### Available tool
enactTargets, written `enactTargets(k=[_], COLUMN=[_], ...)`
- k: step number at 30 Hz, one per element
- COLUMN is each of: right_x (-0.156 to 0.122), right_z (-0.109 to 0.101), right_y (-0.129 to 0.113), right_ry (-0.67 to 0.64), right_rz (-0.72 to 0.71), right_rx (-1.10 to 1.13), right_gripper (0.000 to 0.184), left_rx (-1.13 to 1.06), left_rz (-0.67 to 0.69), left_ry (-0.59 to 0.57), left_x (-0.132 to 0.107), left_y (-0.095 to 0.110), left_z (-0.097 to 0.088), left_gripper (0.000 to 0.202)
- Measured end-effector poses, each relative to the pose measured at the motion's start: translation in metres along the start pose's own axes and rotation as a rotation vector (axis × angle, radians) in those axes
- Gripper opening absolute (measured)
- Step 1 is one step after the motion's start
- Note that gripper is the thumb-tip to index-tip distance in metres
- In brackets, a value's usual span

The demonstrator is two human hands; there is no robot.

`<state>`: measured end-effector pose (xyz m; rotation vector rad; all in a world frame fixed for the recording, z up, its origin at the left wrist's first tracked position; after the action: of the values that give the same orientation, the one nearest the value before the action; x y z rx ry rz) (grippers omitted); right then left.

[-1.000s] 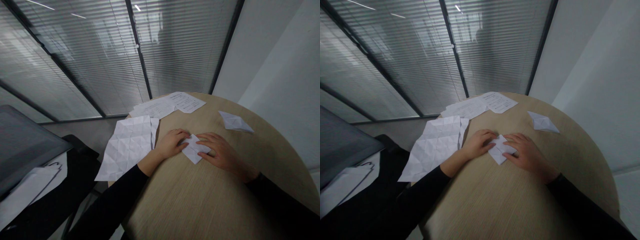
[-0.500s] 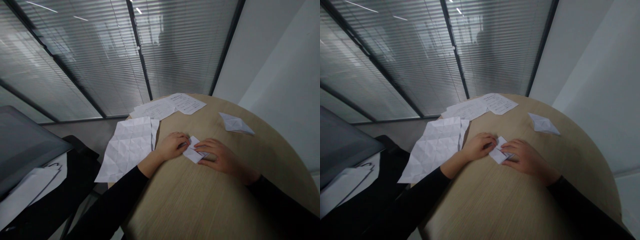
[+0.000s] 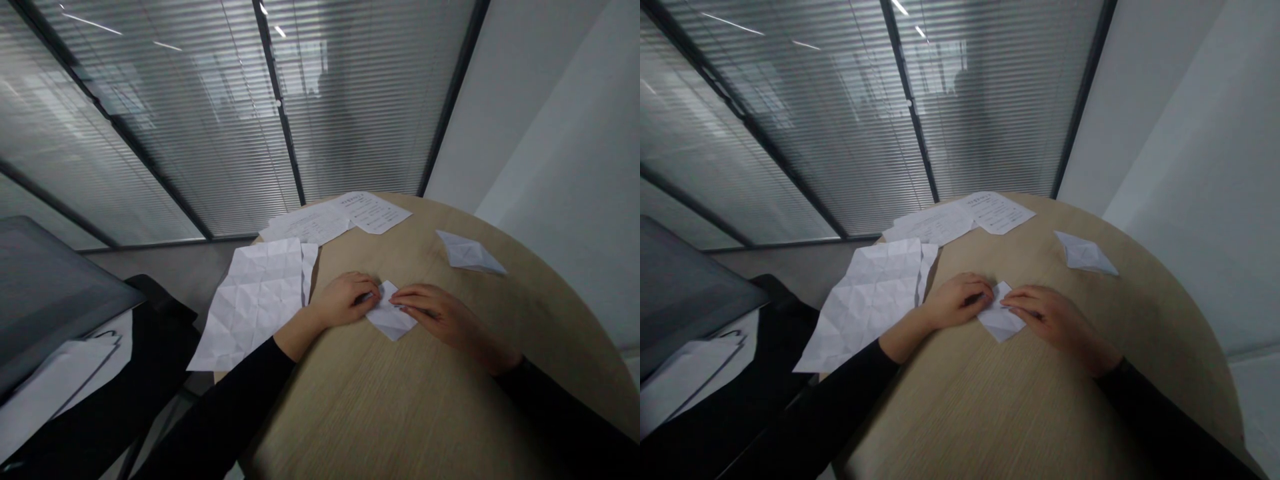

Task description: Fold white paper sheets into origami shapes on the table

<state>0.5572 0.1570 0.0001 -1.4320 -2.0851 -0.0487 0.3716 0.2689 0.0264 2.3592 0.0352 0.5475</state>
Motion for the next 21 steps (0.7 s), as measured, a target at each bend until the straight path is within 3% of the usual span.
enactTargets(k=[5,12,17,21], right_x=[0.003,-0.004,-0.008,-0.005], right_z=[-0.003,0.008,0.011,0.007], right_y=[0.006,0.025,0.032,0.028], right_ry=[0.034,0.001,0.007,0.037], right_rz=[0.094,0.247,0.311,0.259], right_rx=[-0.032,-0.006,0.028,-0.006], right_gripper=[0.021,0.021,0.045,0.046], left_rx=[-0.044,0.000,0.027,0.037], left_rz=[0.017,-0.011,-0.077,-0.119], left_ry=[-0.013,0.019,0.027,0.047], left_x=[-0.001,-0.003,-0.004,-0.006], left_y=[0.006,-0.006,-0.010,-0.012], left_z=[-0.002,0.000,-0.001,-0.001], left_gripper=[0.038,0.035,0.030,0.028])
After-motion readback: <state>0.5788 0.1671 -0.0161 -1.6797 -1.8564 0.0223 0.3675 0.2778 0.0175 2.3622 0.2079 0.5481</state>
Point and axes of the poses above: each hand's wrist, its own x-axis towards the middle knuckle, its own z-axis out of the palm, y = z × x, the point moved 7 cm from there along x, towards the middle knuckle, and after that the axes turned 15 degrees about -x, right-handed, at the moved point
